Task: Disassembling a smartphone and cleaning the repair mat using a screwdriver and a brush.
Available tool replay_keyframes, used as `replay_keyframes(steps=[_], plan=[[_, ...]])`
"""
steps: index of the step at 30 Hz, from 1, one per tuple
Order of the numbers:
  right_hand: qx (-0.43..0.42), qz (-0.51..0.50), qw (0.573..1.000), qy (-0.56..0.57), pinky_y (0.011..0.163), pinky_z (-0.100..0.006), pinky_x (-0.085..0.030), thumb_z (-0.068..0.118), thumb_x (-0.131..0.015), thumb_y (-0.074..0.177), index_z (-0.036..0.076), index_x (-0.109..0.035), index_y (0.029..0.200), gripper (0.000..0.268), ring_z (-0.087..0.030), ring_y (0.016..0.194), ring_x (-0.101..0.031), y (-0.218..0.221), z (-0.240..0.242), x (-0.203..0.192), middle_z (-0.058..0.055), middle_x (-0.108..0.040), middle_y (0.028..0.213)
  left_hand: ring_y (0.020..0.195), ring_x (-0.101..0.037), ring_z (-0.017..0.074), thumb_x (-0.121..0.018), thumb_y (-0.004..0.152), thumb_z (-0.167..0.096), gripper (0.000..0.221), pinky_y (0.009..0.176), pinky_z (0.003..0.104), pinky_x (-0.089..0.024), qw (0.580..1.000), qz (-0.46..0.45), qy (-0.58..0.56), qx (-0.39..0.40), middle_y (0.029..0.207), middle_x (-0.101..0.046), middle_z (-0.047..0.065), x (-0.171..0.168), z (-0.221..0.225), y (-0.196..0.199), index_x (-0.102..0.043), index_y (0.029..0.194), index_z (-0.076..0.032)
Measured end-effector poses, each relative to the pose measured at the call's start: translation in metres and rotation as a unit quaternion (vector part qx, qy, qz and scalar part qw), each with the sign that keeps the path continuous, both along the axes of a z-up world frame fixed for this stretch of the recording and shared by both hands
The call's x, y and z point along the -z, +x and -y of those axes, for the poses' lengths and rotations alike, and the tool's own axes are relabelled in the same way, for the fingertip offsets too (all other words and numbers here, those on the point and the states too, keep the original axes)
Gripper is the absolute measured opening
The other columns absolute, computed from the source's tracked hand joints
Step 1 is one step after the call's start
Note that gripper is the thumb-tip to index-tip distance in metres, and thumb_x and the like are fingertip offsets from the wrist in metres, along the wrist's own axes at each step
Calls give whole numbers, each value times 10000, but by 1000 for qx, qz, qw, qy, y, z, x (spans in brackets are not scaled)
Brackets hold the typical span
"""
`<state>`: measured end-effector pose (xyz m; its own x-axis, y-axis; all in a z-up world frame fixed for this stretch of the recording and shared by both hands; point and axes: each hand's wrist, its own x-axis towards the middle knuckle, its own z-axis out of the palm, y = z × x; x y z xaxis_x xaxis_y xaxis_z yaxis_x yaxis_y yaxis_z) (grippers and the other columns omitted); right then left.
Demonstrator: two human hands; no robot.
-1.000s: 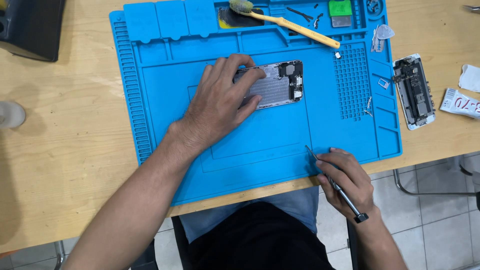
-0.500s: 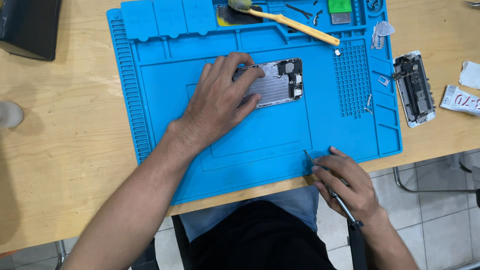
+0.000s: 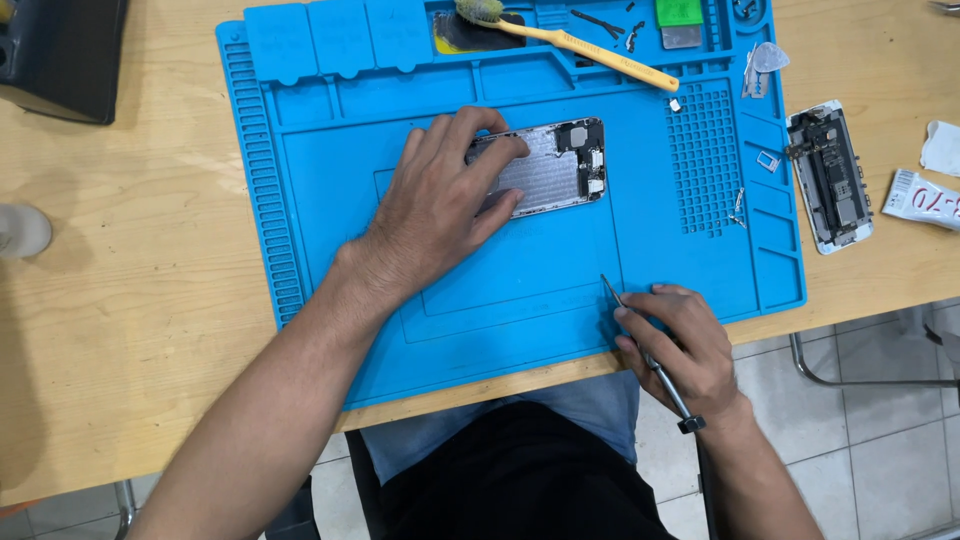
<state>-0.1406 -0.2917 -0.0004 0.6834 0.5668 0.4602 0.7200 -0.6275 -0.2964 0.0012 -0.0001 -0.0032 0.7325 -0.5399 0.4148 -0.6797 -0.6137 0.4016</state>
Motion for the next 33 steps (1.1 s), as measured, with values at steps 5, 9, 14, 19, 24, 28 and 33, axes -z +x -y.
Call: replay_keyframes(steps=[5, 9, 14, 19, 24, 28, 33], plan=[[-2, -4, 1000, -3, 907, -527, -599, 106, -638, 995, -33, -672, 1072, 163, -351, 987, -693, -2, 1, 0, -246, -691, 1096, 1011, -565, 307, -801, 950, -218, 398, 740, 433, -449, 1000, 2, 2, -1, 1268, -537, 139, 0, 0, -1, -605, 1268, -81], [-3, 2, 1000, -2, 910, -516, -606, 120, -631, 1000, -27, -674, 1071, 169, -338, 991, -698, -2, 3, 3, -237, -694, 1092, 998, -563, 308, -803, 953, -218, 398, 738, 432, -441, 1000, 2, -2, 1, 1269, -540, 139, -1, 0, 0, -604, 1270, -81], [9, -14, 1000, 27, 932, -522, -608, 129, -620, 1002, -44, -678, 1071, 194, -350, 1008, -704, -4, 3, 4, -248, -693, 1098, 1002, -565, 306, -815, 943, -215, 408, 737, 431, -440, 1000, 1, 0, 0, 1267, -541, 139, 0, 0, 0, -605, 1268, -84], [87, -115, 975, 171, 966, -468, -633, 150, -623, 990, -40, -684, 1037, 205, -361, 979, -763, -4, 7, 3, -218, -742, 1040, 1012, -567, 306, -808, 953, -219, 406, 741, 431, -444, 1000, -1, -1, 3, 1274, -541, 142, 0, 0, -1, -604, 1275, -79], [83, -173, 955, 225, 850, -381, -624, 148, -644, 975, -51, -699, 1017, 212, -336, 918, -771, 5, 1, -4, -193, -756, 983, 1013, -565, 309, -808, 952, -216, 399, 735, 429, -441, 1000, 0, 0, 2, 1273, -539, 142, -1, 0, -1, -605, 1267, -81], [82, -171, 960, 208, 865, -386, -628, 138, -649, 973, -49, -701, 1016, 199, -337, 931, -771, 6, 0, -4, -191, -755, 989, 1006, -563, 310, -805, 956, -219, 395, 731, 433, -440, 1000, 1, 1, 3, 1269, -539, 143, 0, 0, 0, -603, 1267, -82], [82, -170, 959, 212, 854, -383, -627, 138, -642, 978, -54, -696, 1027, 206, -339, 928, -767, 6, 2, -2, -195, -752, 991, 1007, -558, 312, -793, 969, -211, 383, 743, 437, -440, 1000, -2, -1, 5, 1273, -533, 146, -1, -1, -1, -601, 1272, -78]])
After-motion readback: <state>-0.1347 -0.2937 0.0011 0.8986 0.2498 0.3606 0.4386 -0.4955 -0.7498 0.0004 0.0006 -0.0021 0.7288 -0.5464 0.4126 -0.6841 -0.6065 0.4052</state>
